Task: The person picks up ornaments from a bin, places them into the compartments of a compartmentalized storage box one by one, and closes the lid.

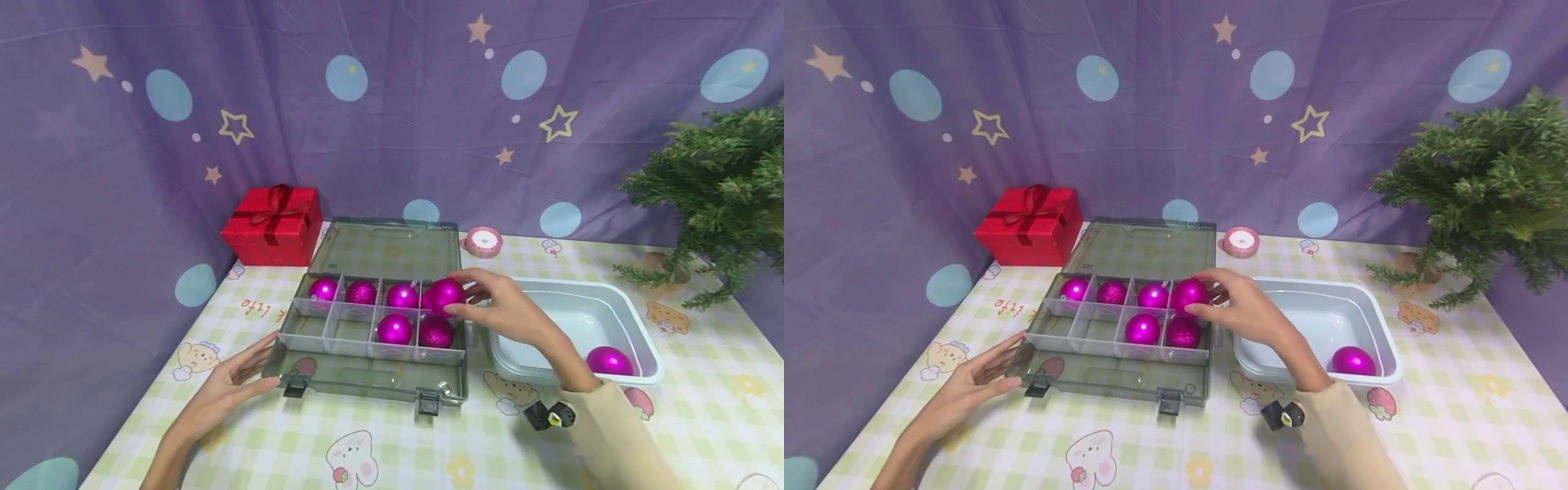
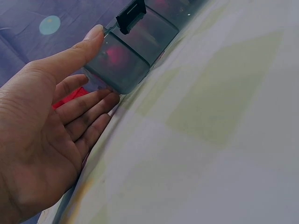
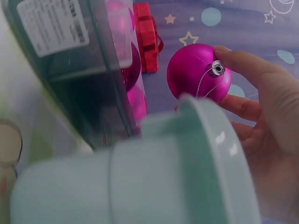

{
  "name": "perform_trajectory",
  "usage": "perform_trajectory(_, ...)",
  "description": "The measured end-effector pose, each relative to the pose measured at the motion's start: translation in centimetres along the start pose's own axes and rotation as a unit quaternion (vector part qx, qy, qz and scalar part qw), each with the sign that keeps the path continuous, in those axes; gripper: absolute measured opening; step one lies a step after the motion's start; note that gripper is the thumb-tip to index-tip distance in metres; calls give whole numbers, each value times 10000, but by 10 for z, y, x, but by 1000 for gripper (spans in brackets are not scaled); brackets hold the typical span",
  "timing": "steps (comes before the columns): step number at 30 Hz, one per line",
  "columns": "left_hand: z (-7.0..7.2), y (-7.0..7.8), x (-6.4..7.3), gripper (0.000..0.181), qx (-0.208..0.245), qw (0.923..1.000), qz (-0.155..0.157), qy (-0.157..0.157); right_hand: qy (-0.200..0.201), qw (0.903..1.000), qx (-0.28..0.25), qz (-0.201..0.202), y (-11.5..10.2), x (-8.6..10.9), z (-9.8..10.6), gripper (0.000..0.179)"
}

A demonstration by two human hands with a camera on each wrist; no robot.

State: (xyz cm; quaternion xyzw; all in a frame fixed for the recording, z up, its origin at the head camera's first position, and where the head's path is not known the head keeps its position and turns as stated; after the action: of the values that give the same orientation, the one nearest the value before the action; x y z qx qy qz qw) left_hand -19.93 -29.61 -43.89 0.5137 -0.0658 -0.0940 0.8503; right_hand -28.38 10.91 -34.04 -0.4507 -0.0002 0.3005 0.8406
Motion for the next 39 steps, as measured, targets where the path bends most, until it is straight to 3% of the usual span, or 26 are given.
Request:
perform_trajectory(19,-1,2,-1,69,97,9999,-133,0,-463,9987,42,215,-26,-37,-51,54)
perform_trajectory(33,-1,2,-1,69,69,10000,-25,-17,-759,9958,82,506,-43,-62,-83,57)
perform_trajectory(39,-1,2,0,68,105,9999,-65,-3,-865,9953,-74,429,-45,-66,-94,56)
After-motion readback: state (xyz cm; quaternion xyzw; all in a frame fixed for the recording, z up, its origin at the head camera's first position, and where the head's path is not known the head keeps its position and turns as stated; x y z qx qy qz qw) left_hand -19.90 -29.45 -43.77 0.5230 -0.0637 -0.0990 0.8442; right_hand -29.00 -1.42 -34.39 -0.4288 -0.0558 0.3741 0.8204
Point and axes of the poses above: each hand's wrist, its own x-axis away from the middle knuckle, its own z-axis out of the back of the hand, y = z × x, the point moved 9 cm from there along -x, towards the middle knuckle, and after that the axes turned 3 degrees about z, right-handed, at the moved point
